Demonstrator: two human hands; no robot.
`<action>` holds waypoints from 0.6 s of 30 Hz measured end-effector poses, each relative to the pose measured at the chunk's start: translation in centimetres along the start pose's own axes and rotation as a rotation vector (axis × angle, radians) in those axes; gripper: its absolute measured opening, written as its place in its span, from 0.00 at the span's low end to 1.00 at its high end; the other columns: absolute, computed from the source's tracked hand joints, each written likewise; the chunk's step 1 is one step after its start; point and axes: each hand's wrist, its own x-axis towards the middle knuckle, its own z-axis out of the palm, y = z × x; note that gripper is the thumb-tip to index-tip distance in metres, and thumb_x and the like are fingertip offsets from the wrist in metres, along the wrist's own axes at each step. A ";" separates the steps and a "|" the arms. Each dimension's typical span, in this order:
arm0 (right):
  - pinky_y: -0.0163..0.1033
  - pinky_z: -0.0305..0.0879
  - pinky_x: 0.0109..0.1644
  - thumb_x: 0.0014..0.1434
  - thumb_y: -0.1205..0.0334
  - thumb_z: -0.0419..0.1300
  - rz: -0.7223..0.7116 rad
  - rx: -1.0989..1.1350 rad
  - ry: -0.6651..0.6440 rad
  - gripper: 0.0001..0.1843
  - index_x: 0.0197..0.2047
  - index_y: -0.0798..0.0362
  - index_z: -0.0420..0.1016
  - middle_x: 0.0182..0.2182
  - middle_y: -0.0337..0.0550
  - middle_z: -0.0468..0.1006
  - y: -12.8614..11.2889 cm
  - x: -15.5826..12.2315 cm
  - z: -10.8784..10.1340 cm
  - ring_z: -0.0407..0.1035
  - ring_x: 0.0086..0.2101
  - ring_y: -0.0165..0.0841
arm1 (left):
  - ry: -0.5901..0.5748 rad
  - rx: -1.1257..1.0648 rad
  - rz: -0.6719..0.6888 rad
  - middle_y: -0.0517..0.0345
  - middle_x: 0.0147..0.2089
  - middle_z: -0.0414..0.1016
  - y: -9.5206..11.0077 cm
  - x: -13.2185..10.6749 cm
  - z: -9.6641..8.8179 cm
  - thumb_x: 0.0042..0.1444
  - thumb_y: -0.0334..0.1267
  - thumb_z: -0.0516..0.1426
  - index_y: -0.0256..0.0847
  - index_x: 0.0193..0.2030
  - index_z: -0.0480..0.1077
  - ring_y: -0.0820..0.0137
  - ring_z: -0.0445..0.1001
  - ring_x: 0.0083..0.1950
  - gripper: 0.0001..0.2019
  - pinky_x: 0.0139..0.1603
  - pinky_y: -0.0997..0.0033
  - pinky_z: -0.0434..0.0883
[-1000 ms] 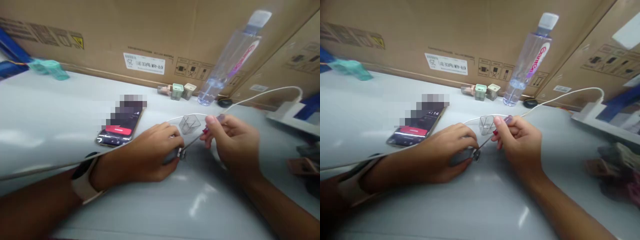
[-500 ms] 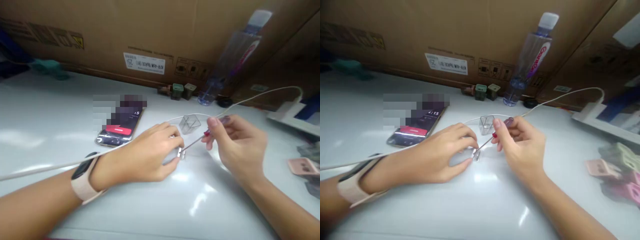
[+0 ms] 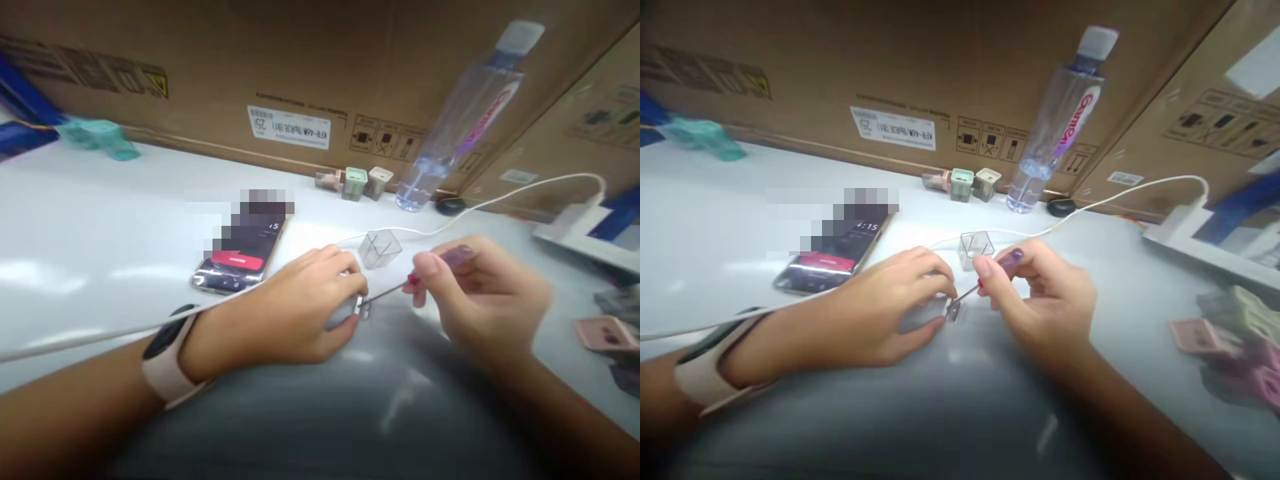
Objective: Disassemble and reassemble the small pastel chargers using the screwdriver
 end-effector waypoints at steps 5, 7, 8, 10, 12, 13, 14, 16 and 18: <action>0.37 0.64 0.25 0.64 0.61 0.72 -0.130 -0.095 -0.074 0.11 0.31 0.47 0.76 0.21 0.34 0.78 -0.1 -0.1 -0.7 0.71 0.21 0.30 | -0.001 0.009 -0.014 0.48 0.53 0.76 0.0 0.0 0.0 0.68 0.36 0.58 0.39 0.50 0.76 0.55 0.74 0.57 0.07 0.63 0.53 0.72; 0.37 0.62 0.25 0.66 0.65 0.68 -0.194 -0.075 -0.143 0.14 0.29 0.48 0.73 0.21 0.35 0.77 -0.5 0.2 -0.8 0.70 0.21 0.28 | 0.005 0.006 -0.006 0.47 0.52 0.77 0.0 0.0 0.1 0.68 0.36 0.58 0.39 0.49 0.76 0.55 0.74 0.57 0.08 0.62 0.54 0.73; 0.36 0.62 0.25 0.66 0.67 0.67 -0.229 -0.060 -0.170 0.15 0.28 0.48 0.72 0.21 0.35 0.77 -0.7 0.4 -0.8 0.69 0.21 0.28 | 0.008 0.003 -0.005 0.47 0.52 0.77 0.0 0.0 0.1 0.68 0.36 0.58 0.40 0.49 0.76 0.56 0.75 0.57 0.07 0.62 0.54 0.73; 0.36 0.61 0.25 0.66 0.70 0.65 -0.295 -0.042 -0.194 0.17 0.26 0.50 0.71 0.22 0.35 0.76 -1.1 0.7 -0.7 0.69 0.21 0.27 | 0.016 -0.001 0.005 0.47 0.52 0.77 0.0 0.0 0.1 0.69 0.37 0.57 0.39 0.49 0.77 0.56 0.75 0.55 0.08 0.61 0.53 0.73; 0.35 0.62 0.26 0.65 0.70 0.66 -0.335 -0.058 -0.209 0.17 0.26 0.50 0.70 0.22 0.36 0.75 -1.3 0.8 -0.8 0.69 0.22 0.27 | 0.014 -0.001 0.004 0.47 0.52 0.77 0.0 0.0 0.1 0.69 0.37 0.58 0.38 0.49 0.77 0.56 0.75 0.55 0.08 0.60 0.53 0.74; 0.35 0.61 0.26 0.65 0.70 0.66 -0.343 -0.072 -0.210 0.17 0.26 0.50 0.70 0.21 0.36 0.75 -1.4 0.7 -0.8 0.68 0.22 0.27 | 0.014 -0.001 -0.001 0.47 0.52 0.77 0.0 0.0 0.1 0.69 0.37 0.58 0.38 0.49 0.77 0.56 0.75 0.55 0.08 0.60 0.53 0.74; 0.36 0.61 0.25 0.65 0.69 0.66 -0.342 -0.089 -0.211 0.16 0.26 0.50 0.71 0.21 0.35 0.74 -1.4 0.6 -0.9 0.67 0.21 0.27 | 0.012 0.001 -0.003 0.47 0.52 0.77 0.0 0.0 0.1 0.69 0.37 0.58 0.38 0.49 0.77 0.55 0.75 0.55 0.08 0.59 0.53 0.75; 0.36 0.61 0.24 0.66 0.66 0.68 -0.307 -0.121 -0.216 0.13 0.29 0.49 0.74 0.20 0.35 0.75 -1.4 0.2 -1.0 0.65 0.20 0.27 | 0.008 0.004 -0.002 0.47 0.52 0.77 0.0 0.0 0.1 0.68 0.37 0.59 0.38 0.49 0.76 0.55 0.75 0.56 0.08 0.61 0.52 0.74; 0.35 0.60 0.23 0.66 0.63 0.69 -0.222 -0.104 -0.221 0.10 0.32 0.48 0.78 0.20 0.33 0.76 -1.4 -0.1 -1.0 0.64 0.18 0.27 | 0.020 0.002 0.005 0.47 0.52 0.77 0.0 0.0 0.1 0.68 0.37 0.59 0.39 0.49 0.76 0.55 0.75 0.56 0.07 0.62 0.53 0.73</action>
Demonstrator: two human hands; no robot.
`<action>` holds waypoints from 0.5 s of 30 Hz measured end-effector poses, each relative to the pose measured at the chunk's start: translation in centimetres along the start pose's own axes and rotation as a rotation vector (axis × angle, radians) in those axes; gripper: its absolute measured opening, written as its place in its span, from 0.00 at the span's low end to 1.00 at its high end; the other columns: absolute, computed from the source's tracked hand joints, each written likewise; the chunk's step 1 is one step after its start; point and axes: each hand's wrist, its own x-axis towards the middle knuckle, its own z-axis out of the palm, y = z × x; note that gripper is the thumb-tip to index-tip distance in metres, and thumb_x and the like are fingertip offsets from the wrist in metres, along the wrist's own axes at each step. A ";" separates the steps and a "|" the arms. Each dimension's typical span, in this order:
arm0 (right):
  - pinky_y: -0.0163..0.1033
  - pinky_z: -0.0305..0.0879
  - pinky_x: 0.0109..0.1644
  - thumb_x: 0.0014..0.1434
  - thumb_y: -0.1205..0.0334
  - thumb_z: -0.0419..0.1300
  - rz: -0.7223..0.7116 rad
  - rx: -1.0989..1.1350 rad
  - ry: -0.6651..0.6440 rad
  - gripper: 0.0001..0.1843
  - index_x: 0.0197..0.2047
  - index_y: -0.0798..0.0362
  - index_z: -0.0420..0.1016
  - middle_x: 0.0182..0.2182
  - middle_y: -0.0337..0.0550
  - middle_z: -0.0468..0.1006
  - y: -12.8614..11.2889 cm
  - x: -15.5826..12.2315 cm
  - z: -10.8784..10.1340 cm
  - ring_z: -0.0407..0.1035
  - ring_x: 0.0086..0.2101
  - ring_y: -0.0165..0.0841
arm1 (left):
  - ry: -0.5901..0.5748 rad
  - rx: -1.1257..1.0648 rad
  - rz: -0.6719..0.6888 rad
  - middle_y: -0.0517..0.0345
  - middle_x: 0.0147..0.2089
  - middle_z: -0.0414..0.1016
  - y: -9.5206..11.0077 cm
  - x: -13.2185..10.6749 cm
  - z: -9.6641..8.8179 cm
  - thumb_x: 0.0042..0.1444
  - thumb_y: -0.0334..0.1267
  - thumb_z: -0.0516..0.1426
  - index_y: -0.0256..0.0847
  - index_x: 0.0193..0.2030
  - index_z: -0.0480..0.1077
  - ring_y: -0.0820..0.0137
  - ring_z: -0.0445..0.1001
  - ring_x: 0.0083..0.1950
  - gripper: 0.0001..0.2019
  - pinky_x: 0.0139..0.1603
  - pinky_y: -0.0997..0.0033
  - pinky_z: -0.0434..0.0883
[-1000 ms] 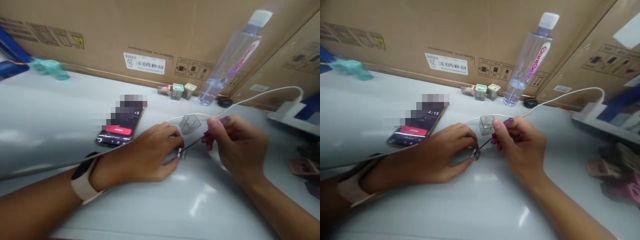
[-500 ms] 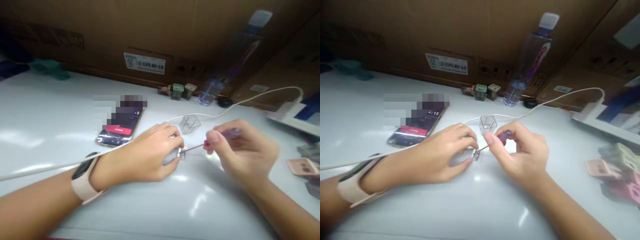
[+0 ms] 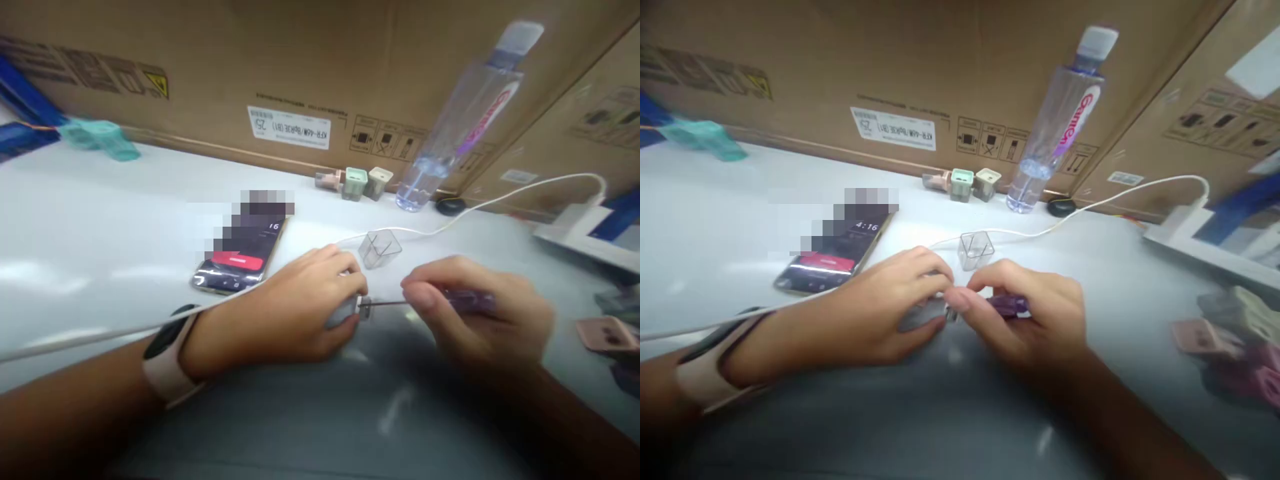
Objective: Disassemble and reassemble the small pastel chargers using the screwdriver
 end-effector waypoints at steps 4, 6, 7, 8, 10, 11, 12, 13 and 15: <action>0.32 0.59 0.19 0.64 0.57 0.73 0.165 0.212 -0.082 0.12 0.30 0.48 0.80 0.17 0.30 0.76 -0.1 0.1 0.0 0.64 0.15 0.25 | -0.006 0.001 0.005 0.49 0.51 0.77 -0.1 0.0 0.0 0.69 0.37 0.58 0.40 0.49 0.76 0.56 0.75 0.55 0.07 0.58 0.55 0.74; 0.33 0.62 0.21 0.63 0.57 0.74 0.216 0.283 -0.128 0.13 0.29 0.48 0.80 0.17 0.32 0.78 0.0 0.4 -0.3 0.66 0.16 0.26 | -0.013 0.004 0.000 0.49 0.51 0.77 -0.1 0.0 0.0 0.69 0.37 0.58 0.40 0.49 0.76 0.56 0.75 0.54 0.07 0.58 0.55 0.74; 0.33 0.64 0.21 0.64 0.57 0.74 0.244 0.317 -0.164 0.11 0.30 0.48 0.81 0.19 0.33 0.80 0.1 0.5 -0.4 0.67 0.16 0.27 | -0.014 0.003 -0.004 0.49 0.51 0.77 0.0 0.0 0.0 0.69 0.37 0.58 0.40 0.49 0.76 0.56 0.75 0.55 0.07 0.59 0.55 0.74; 0.34 0.65 0.21 0.65 0.56 0.72 0.270 0.355 -0.203 0.10 0.33 0.48 0.82 0.21 0.35 0.83 0.2 0.6 -0.6 0.67 0.17 0.27 | -0.015 0.002 -0.010 0.48 0.52 0.77 0.0 0.0 0.0 0.68 0.37 0.59 0.40 0.49 0.76 0.56 0.75 0.55 0.07 0.60 0.55 0.74; 0.34 0.66 0.22 0.70 0.55 0.67 0.293 0.441 -0.280 0.08 0.40 0.48 0.83 0.27 0.38 0.87 0.4 0.7 -0.8 0.68 0.18 0.28 | -0.018 0.001 -0.016 0.48 0.53 0.77 -0.1 0.1 0.1 0.68 0.37 0.60 0.40 0.50 0.76 0.55 0.75 0.56 0.08 0.61 0.55 0.73; 0.34 0.67 0.22 0.72 0.55 0.65 0.283 0.473 -0.304 0.08 0.43 0.48 0.83 0.30 0.39 0.88 0.6 0.7 -0.9 0.70 0.19 0.28 | -0.016 0.000 -0.013 0.48 0.53 0.77 -0.1 0.1 0.1 0.67 0.36 0.60 0.40 0.51 0.76 0.55 0.75 0.56 0.08 0.61 0.55 0.73; 0.34 0.68 0.23 0.73 0.56 0.63 0.260 0.484 -0.304 0.08 0.44 0.49 0.83 0.32 0.40 0.89 0.7 0.7 -1.0 0.71 0.20 0.28 | -0.013 0.000 -0.013 0.48 0.53 0.77 -0.1 0.1 0.1 0.67 0.36 0.60 0.40 0.51 0.76 0.56 0.75 0.56 0.08 0.60 0.55 0.73; 0.33 0.69 0.23 0.73 0.58 0.63 0.226 0.474 -0.285 0.07 0.45 0.49 0.83 0.32 0.39 0.89 0.8 0.7 -1.0 0.72 0.21 0.28 | -0.010 -0.001 -0.011 0.48 0.52 0.77 -0.1 0.1 0.1 0.67 0.36 0.60 0.40 0.51 0.76 0.56 0.75 0.55 0.08 0.59 0.55 0.74; 0.32 0.69 0.24 0.71 0.62 0.65 0.157 0.396 -0.267 0.05 0.44 0.49 0.83 0.29 0.37 0.87 0.9 0.6 -1.0 0.73 0.20 0.27 | -0.010 -0.002 -0.005 0.48 0.52 0.77 0.0 0.0 0.1 0.67 0.36 0.60 0.41 0.50 0.76 0.56 0.75 0.55 0.08 0.59 0.54 0.74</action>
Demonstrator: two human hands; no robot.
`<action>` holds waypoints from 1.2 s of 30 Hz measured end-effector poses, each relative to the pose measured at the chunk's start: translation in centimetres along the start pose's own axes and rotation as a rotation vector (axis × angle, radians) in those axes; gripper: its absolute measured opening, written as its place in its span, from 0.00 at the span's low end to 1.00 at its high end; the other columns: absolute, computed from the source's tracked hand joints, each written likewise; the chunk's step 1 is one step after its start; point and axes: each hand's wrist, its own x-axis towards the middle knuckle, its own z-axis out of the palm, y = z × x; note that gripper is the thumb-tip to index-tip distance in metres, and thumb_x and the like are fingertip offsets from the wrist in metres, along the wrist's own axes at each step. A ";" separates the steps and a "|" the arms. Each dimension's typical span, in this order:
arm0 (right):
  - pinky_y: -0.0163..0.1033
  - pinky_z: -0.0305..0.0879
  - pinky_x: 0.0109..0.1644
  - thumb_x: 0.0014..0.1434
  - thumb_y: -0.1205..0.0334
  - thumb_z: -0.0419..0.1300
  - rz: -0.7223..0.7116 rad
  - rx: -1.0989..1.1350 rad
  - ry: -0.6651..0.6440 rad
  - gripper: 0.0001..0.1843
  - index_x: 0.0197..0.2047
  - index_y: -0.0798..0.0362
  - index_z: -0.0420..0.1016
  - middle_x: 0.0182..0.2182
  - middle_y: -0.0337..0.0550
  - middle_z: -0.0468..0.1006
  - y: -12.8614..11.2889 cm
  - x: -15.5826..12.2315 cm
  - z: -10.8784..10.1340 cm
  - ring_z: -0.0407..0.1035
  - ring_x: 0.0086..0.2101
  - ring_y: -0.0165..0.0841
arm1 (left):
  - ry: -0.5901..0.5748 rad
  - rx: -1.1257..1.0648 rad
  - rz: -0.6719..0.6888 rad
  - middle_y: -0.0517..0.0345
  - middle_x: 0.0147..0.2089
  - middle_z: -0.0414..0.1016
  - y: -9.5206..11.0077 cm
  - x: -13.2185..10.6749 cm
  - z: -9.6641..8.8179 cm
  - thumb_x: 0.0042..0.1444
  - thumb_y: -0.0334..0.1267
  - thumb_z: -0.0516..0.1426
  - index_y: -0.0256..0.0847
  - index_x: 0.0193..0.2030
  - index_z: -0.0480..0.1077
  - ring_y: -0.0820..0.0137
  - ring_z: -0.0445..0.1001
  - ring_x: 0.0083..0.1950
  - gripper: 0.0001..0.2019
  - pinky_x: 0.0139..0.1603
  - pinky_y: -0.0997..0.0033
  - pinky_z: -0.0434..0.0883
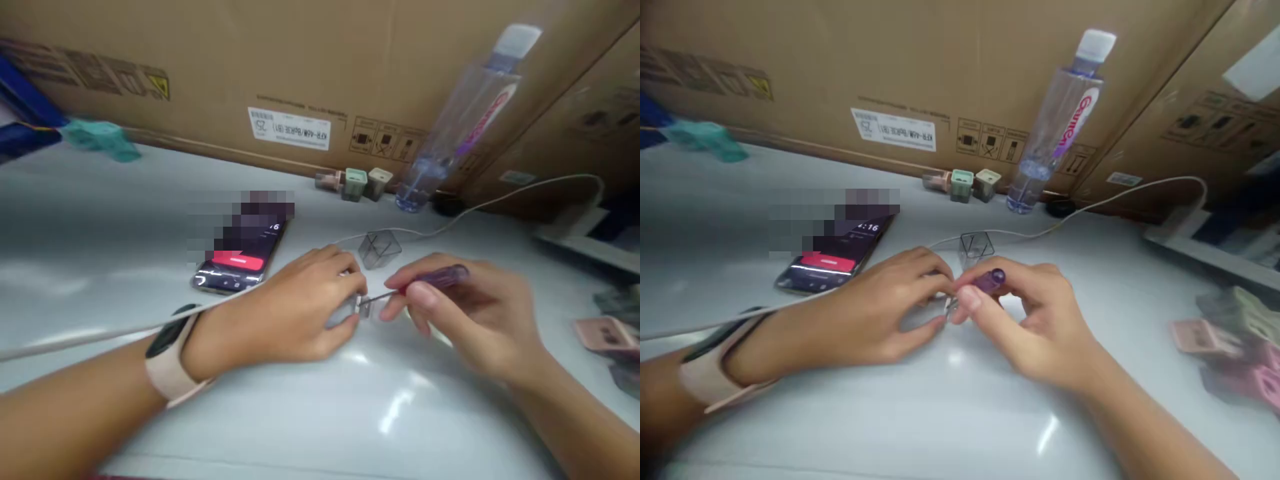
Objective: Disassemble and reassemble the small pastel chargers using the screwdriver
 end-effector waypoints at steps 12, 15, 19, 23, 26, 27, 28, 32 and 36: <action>0.32 0.61 0.22 0.62 0.59 0.73 -0.100 -0.372 0.229 0.21 0.23 0.49 0.69 0.16 0.30 0.69 -0.4 0.1 1.1 0.61 0.17 0.25 | 0.003 0.015 -0.003 0.48 0.51 0.77 0.1 0.0 -0.1 0.69 0.37 0.58 0.39 0.48 0.75 0.56 0.75 0.54 0.07 0.58 0.55 0.74; 0.32 0.63 0.23 0.61 0.58 0.74 -0.077 -0.359 0.212 0.17 0.25 0.50 0.74 0.17 0.31 0.72 -0.5 0.1 1.1 0.65 0.17 0.25 | -0.020 0.004 -0.017 0.48 0.52 0.77 0.2 0.0 -0.3 0.69 0.35 0.58 0.39 0.49 0.75 0.56 0.75 0.56 0.06 0.61 0.54 0.73; 0.33 0.61 0.21 0.60 0.56 0.76 -0.042 -0.346 0.256 0.10 0.32 0.48 0.81 0.19 0.32 0.75 -0.4 -0.1 0.8 0.66 0.17 0.27 | -0.007 -0.007 0.000 0.48 0.51 0.77 0.1 0.0 -0.2 0.69 0.36 0.58 0.39 0.49 0.75 0.56 0.75 0.55 0.06 0.61 0.54 0.73; 0.33 0.68 0.26 0.58 0.57 0.77 -0.059 -0.279 0.214 0.09 0.34 0.46 0.83 0.23 0.32 0.80 -0.2 -0.1 0.3 0.71 0.20 0.27 | 0.003 -0.007 0.007 0.48 0.52 0.77 0.0 0.0 -0.1 0.69 0.37 0.59 0.40 0.50 0.75 0.56 0.75 0.55 0.07 0.59 0.54 0.73; 0.34 0.71 0.28 0.58 0.60 0.77 -0.048 -0.252 0.199 0.07 0.33 0.45 0.83 0.24 0.32 0.83 -0.3 0.0 0.0 0.73 0.22 0.28 | -0.015 -0.004 -0.018 0.47 0.53 0.77 0.1 0.0 -0.2 0.69 0.36 0.58 0.39 0.50 0.76 0.55 0.75 0.56 0.08 0.61 0.52 0.73; 0.33 0.71 0.28 0.58 0.61 0.77 -0.037 -0.240 0.189 0.07 0.34 0.44 0.84 0.24 0.32 0.83 -0.4 0.0 -0.1 0.73 0.22 0.28 | -0.016 -0.006 -0.016 0.47 0.52 0.77 0.1 0.0 -0.2 0.68 0.36 0.58 0.39 0.50 0.76 0.54 0.75 0.56 0.08 0.61 0.52 0.73; 0.33 0.71 0.28 0.57 0.61 0.78 -0.029 -0.227 0.188 0.07 0.33 0.44 0.84 0.25 0.32 0.83 -0.4 0.1 -0.1 0.74 0.22 0.28 | -0.012 -0.008 -0.012 0.47 0.52 0.77 0.1 0.0 -0.2 0.68 0.36 0.58 0.39 0.50 0.76 0.55 0.75 0.55 0.08 0.61 0.53 0.73; 0.31 0.72 0.29 0.54 0.56 0.81 0.001 -0.197 0.192 0.10 0.33 0.44 0.85 0.25 0.31 0.84 -0.5 0.2 -0.3 0.75 0.23 0.28 | 0.006 -0.008 -0.001 0.48 0.51 0.77 0.0 0.0 0.0 0.68 0.37 0.59 0.40 0.49 0.76 0.56 0.75 0.54 0.07 0.59 0.54 0.73; 0.29 0.69 0.27 0.54 0.55 0.80 0.046 -0.186 0.189 0.09 0.34 0.43 0.86 0.26 0.30 0.85 -0.6 0.3 -0.4 0.74 0.23 0.26 | -0.013 -0.002 -0.017 0.48 0.52 0.77 0.1 0.0 -0.1 0.68 0.36 0.59 0.39 0.49 0.76 0.55 0.75 0.56 0.07 0.60 0.54 0.73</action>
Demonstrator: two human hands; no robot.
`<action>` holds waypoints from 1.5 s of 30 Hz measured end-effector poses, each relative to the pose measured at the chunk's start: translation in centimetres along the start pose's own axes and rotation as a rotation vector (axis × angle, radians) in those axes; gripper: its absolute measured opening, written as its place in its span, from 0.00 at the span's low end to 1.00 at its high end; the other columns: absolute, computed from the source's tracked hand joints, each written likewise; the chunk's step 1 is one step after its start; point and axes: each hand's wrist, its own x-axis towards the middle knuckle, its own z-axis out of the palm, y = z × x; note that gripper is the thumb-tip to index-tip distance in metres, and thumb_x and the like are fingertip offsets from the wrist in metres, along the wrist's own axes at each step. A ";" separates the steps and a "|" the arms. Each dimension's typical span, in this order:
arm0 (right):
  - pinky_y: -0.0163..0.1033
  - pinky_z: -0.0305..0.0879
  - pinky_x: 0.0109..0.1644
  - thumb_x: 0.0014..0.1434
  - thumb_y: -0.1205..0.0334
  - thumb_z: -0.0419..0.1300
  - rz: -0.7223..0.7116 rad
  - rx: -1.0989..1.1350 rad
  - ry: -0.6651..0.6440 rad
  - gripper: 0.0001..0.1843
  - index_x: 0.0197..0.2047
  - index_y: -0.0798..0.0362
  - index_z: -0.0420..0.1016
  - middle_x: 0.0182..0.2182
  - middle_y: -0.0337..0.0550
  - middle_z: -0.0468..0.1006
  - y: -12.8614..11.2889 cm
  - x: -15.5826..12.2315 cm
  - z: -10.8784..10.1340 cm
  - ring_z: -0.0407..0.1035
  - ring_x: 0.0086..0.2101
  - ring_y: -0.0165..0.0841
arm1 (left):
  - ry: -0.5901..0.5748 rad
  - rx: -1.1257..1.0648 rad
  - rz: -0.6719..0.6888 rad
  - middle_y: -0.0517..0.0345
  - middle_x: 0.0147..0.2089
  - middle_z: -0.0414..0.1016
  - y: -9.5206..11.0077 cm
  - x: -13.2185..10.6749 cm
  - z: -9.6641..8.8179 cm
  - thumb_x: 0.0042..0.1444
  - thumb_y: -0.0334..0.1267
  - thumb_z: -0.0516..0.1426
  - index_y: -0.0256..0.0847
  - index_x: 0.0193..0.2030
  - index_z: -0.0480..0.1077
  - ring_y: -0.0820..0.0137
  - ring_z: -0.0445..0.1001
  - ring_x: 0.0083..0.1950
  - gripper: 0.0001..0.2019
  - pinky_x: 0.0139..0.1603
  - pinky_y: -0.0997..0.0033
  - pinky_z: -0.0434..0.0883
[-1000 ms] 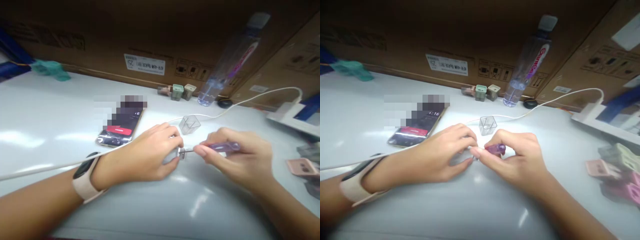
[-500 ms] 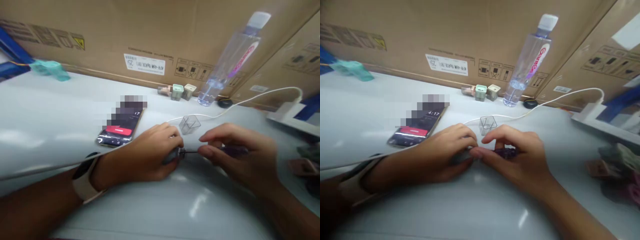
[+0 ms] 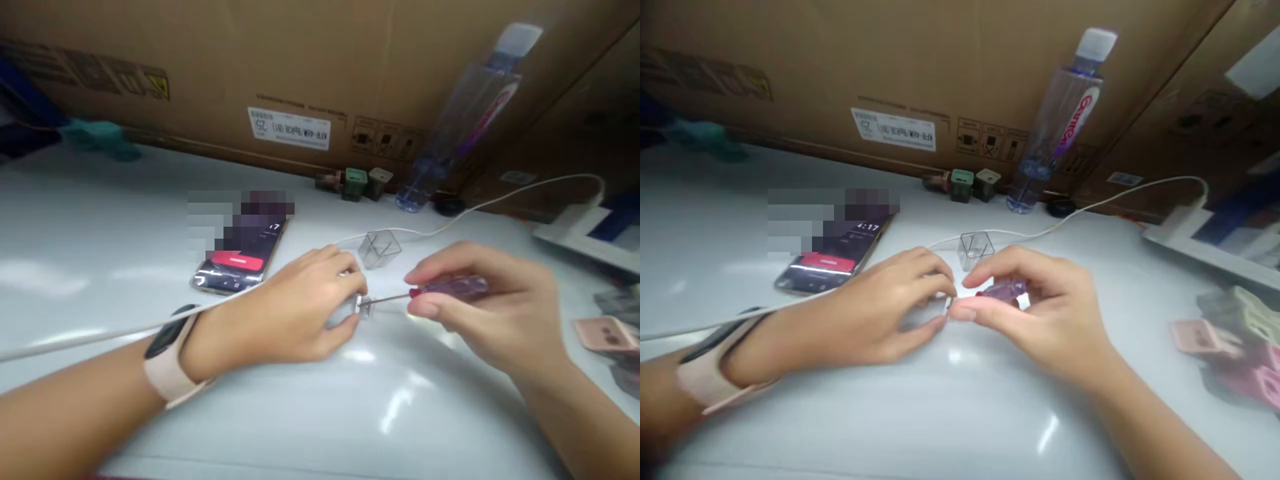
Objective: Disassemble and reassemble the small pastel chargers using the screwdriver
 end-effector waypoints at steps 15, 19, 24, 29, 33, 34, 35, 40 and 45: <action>0.36 0.66 0.25 0.66 0.60 0.71 -0.016 0.142 -0.075 0.03 0.43 0.43 0.87 0.27 0.36 0.85 0.2 -0.2 -0.5 0.74 0.24 0.31 | 0.012 -0.008 0.018 0.46 0.51 0.78 -0.1 0.1 -0.1 0.68 0.36 0.59 0.39 0.50 0.76 0.54 0.76 0.55 0.08 0.58 0.53 0.74; 0.38 0.67 0.29 0.61 0.62 0.74 -0.067 0.040 -0.006 0.09 0.33 0.47 0.79 0.26 0.35 0.80 0.0 0.0 -0.1 0.73 0.27 0.32 | 0.002 0.002 0.009 0.48 0.52 0.77 0.0 0.1 -0.1 0.69 0.36 0.58 0.39 0.49 0.76 0.56 0.75 0.56 0.08 0.60 0.54 0.73; 0.37 0.67 0.29 0.60 0.68 0.71 -0.085 0.121 -0.017 0.15 0.32 0.47 0.68 0.26 0.34 0.74 -0.6 -0.1 0.5 0.67 0.26 0.30 | 0.000 0.008 0.002 0.47 0.51 0.77 0.0 0.1 -0.1 0.68 0.36 0.58 0.39 0.49 0.76 0.55 0.75 0.54 0.08 0.58 0.54 0.74; 0.32 0.71 0.29 0.61 0.69 0.73 -0.081 0.083 0.010 0.12 0.42 0.45 0.78 0.29 0.31 0.80 -0.5 -0.5 0.8 0.73 0.25 0.27 | 0.020 0.006 0.016 0.48 0.52 0.77 -0.2 0.0 0.1 0.69 0.37 0.58 0.40 0.49 0.76 0.55 0.74 0.56 0.07 0.61 0.53 0.73; 0.34 0.72 0.29 0.62 0.66 0.74 -0.092 0.080 -0.036 0.08 0.38 0.44 0.83 0.27 0.32 0.83 -0.5 -0.6 0.4 0.74 0.24 0.28 | 0.007 -0.006 0.015 0.48 0.51 0.76 -0.2 0.0 0.1 0.69 0.36 0.58 0.38 0.49 0.76 0.56 0.74 0.55 0.07 0.59 0.53 0.73; 0.35 0.72 0.28 0.63 0.64 0.74 -0.062 0.125 -0.055 0.05 0.39 0.44 0.84 0.27 0.33 0.83 -0.5 -0.6 0.3 0.74 0.24 0.29 | 0.003 -0.002 0.016 0.47 0.51 0.76 -0.2 0.0 0.1 0.69 0.36 0.58 0.38 0.49 0.76 0.55 0.74 0.54 0.07 0.58 0.53 0.73; 0.35 0.72 0.27 0.65 0.62 0.72 -0.025 0.179 -0.079 0.03 0.42 0.44 0.85 0.28 0.35 0.84 -0.6 -0.6 0.1 0.75 0.25 0.30 | 0.002 0.003 0.019 0.47 0.51 0.76 -0.2 0.0 0.1 0.68 0.36 0.59 0.38 0.48 0.76 0.55 0.74 0.55 0.07 0.58 0.54 0.73; 0.34 0.73 0.26 0.73 0.60 0.65 0.074 0.323 -0.180 0.08 0.51 0.46 0.85 0.29 0.37 0.86 -0.5 -0.7 -0.4 0.76 0.23 0.29 | 0.028 0.002 0.036 0.48 0.52 0.77 -0.3 -0.1 0.2 0.68 0.36 0.60 0.40 0.49 0.76 0.56 0.74 0.55 0.06 0.59 0.54 0.73; 0.37 0.68 0.23 0.63 0.63 0.74 -0.050 0.118 -0.041 0.05 0.41 0.45 0.84 0.26 0.35 0.84 -0.1 -0.8 0.1 0.74 0.21 0.31 | -0.006 0.003 0.012 0.48 0.52 0.76 -0.1 -0.1 0.0 0.69 0.36 0.57 0.39 0.50 0.76 0.55 0.75 0.55 0.08 0.59 0.55 0.73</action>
